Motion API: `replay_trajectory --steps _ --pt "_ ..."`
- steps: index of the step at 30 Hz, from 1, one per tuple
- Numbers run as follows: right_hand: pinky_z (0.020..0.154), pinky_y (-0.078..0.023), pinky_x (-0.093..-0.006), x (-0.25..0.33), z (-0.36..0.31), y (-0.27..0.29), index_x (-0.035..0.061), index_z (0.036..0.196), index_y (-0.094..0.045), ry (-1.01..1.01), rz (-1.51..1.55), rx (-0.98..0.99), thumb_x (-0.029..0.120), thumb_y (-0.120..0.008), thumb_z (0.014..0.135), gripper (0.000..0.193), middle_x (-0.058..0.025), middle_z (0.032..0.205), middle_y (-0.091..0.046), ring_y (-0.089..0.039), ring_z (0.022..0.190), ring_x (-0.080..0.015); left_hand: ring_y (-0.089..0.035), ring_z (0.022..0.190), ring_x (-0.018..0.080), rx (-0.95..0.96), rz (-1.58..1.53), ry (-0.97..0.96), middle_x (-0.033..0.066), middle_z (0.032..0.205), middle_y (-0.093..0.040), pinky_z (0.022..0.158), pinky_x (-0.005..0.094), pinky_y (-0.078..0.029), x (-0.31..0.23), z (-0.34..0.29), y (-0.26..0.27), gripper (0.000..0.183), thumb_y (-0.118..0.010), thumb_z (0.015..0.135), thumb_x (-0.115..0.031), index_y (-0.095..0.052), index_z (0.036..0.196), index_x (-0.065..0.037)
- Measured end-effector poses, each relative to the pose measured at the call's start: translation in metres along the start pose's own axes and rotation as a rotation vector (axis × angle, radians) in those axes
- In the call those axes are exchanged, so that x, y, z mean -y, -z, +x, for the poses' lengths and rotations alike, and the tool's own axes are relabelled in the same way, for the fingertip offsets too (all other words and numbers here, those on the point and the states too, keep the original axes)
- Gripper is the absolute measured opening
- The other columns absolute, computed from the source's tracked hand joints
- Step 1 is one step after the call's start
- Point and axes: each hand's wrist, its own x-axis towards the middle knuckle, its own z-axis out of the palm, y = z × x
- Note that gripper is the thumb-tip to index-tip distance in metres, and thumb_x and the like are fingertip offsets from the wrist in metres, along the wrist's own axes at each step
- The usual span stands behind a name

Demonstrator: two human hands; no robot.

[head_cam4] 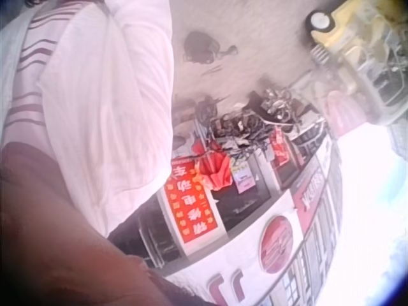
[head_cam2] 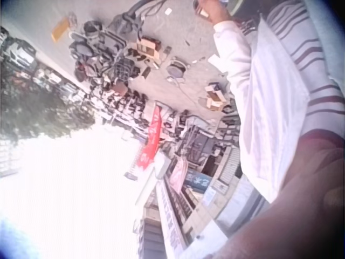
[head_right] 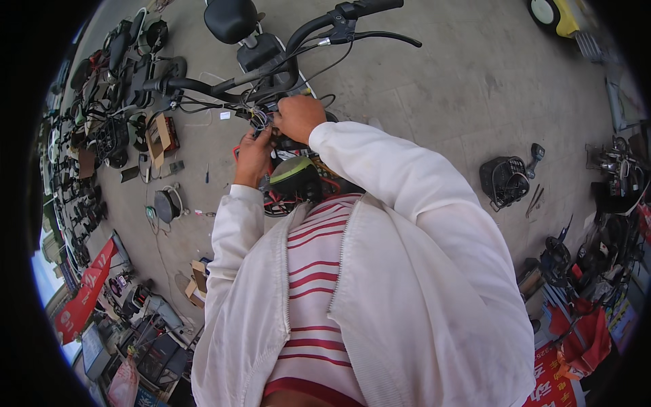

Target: The person uses a multimeter to test continuity and voltage on exposed wires at the handlebar area of an electric scooter. They repeatedly connect and disconnect multimeter probes to different wire ends, occasionally adjusting the handlebar grip and a small black component near the wiring.

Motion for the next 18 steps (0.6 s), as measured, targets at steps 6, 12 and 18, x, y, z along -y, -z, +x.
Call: replay_trajectory --steps 6,12,18 --pt "0.063 -0.047 -0.0457 0.0 0.0 -0.001 0.0056 0.073 -0.066 -0.014 -0.002 0.038 0.034 -0.062 0.079 0.029 -0.0158 0.072 -0.064 -0.061 0.07 -0.0359 -0.052 0.069 0.0077 -0.01 0.094 -0.02 0.0015 0.081 -0.061 0.059 0.0213 -0.038 -0.004 -0.003 -0.001 0.019 -0.063 0.087 -0.016 -0.06 0.102 -0.004" --pt "0.063 -0.047 -0.0462 -0.002 0.004 -0.002 0.0043 0.073 -0.068 0.005 -0.005 0.024 0.033 -0.063 0.076 0.029 -0.0177 0.071 -0.063 -0.06 0.07 -0.0367 -0.051 0.065 0.0076 -0.081 0.235 -0.049 0.0003 0.074 -0.059 0.057 0.021 -0.038 -0.009 -0.006 -0.004 0.021 -0.064 0.087 -0.022 -0.06 0.095 -0.004" --pt "0.065 -0.05 -0.0462 0.009 0.006 0.007 0.0034 0.069 -0.068 0.009 -0.045 0.04 0.031 -0.064 0.075 0.028 -0.0171 0.072 -0.064 -0.063 0.072 -0.036 -0.052 0.064 0.0082 -0.077 0.277 -0.039 0.0003 0.071 -0.057 0.053 0.0214 -0.036 -0.02 -0.008 -0.004 0.03 -0.053 0.094 -0.032 -0.062 0.088 -0.003"
